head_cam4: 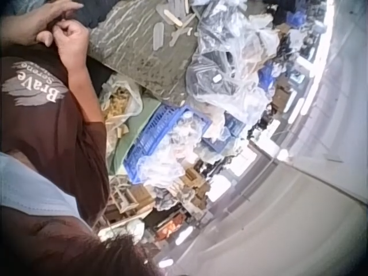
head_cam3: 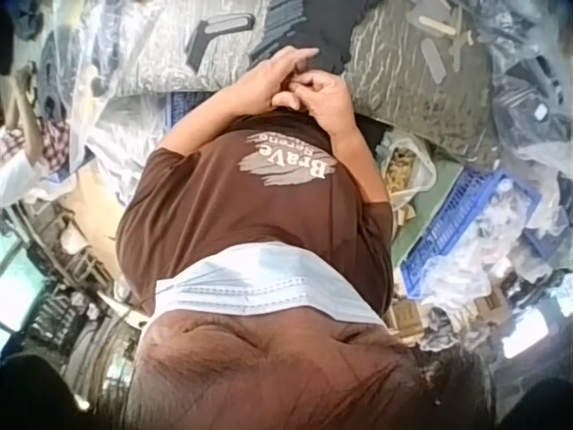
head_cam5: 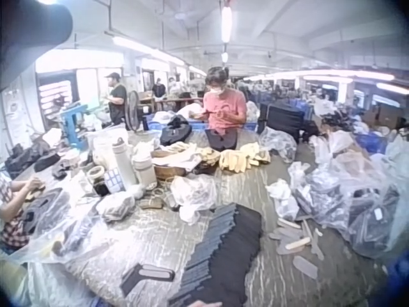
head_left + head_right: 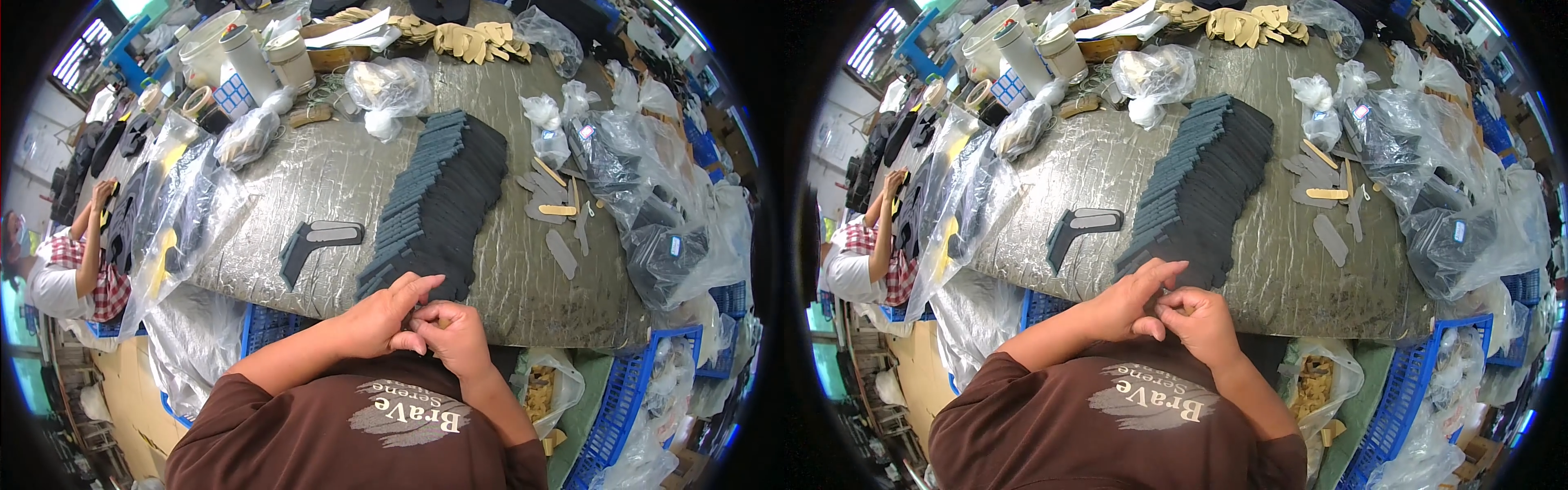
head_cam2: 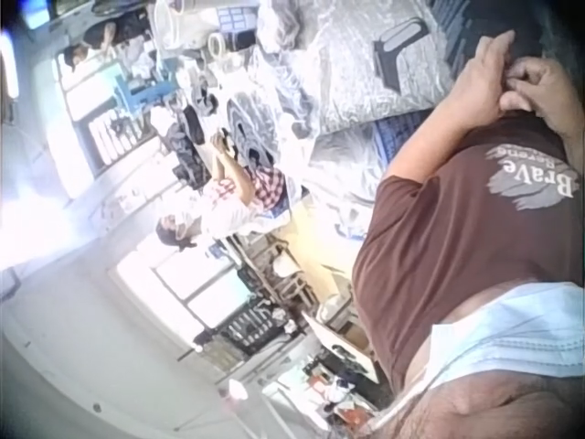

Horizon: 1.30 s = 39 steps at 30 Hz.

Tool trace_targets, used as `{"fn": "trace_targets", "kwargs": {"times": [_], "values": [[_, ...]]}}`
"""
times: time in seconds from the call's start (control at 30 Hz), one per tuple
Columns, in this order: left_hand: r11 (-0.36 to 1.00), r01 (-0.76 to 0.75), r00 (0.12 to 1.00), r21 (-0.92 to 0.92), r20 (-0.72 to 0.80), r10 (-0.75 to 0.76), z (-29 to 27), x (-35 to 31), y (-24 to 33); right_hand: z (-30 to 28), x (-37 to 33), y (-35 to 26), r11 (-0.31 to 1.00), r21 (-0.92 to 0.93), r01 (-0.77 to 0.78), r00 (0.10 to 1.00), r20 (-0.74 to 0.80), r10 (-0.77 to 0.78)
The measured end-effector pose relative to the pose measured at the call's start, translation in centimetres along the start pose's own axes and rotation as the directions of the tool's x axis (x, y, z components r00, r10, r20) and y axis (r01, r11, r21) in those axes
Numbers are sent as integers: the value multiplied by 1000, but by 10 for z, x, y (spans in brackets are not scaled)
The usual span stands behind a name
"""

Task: Pairing black shoe upper components with beige reinforcement strips and placing them into a plastic bag.

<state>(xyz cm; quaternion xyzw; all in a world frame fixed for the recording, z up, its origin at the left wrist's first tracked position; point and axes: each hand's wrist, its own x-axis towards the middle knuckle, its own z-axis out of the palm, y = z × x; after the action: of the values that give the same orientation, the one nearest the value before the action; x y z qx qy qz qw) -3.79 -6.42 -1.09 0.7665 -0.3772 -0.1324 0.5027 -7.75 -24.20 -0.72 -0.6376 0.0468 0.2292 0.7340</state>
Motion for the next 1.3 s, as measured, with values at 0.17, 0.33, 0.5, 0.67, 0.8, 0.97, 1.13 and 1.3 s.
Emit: {"fn": "trace_targets", "kwargs": {"times": [0.17,0.33,0.5,0.67,0.8,0.97,1.13,1.3], "values": [[992,-121,992,-25,-34,120,2,2,-3,-2,1,3,973,165,-161,987,39,156],[989,-99,994,-109,-52,94,3,2,-7,1,3,12,938,335,-91,996,53,78],[974,-222,964,-43,-158,213,2,2,-9,1,3,16,898,426,-111,993,70,90],[572,420,824,-705,32,-566,-2,1,1,-7,8,20,654,744,-135,978,208,-35],[996,2,969,94,-246,21,-15,3,-4,-9,4,19,753,656,-61,984,166,-64],[987,-80,989,142,-112,96,-16,5,13,-1,0,17,795,607,-14,996,-60,63],[776,499,713,-385,-327,-621,-27,-10,-9,-43,0,23,781,478,401,871,-463,-164],[709,636,669,-304,-241,-704,-19,-3,-14,-32,-4,36,285,-854,435,613,49,-788]]}}
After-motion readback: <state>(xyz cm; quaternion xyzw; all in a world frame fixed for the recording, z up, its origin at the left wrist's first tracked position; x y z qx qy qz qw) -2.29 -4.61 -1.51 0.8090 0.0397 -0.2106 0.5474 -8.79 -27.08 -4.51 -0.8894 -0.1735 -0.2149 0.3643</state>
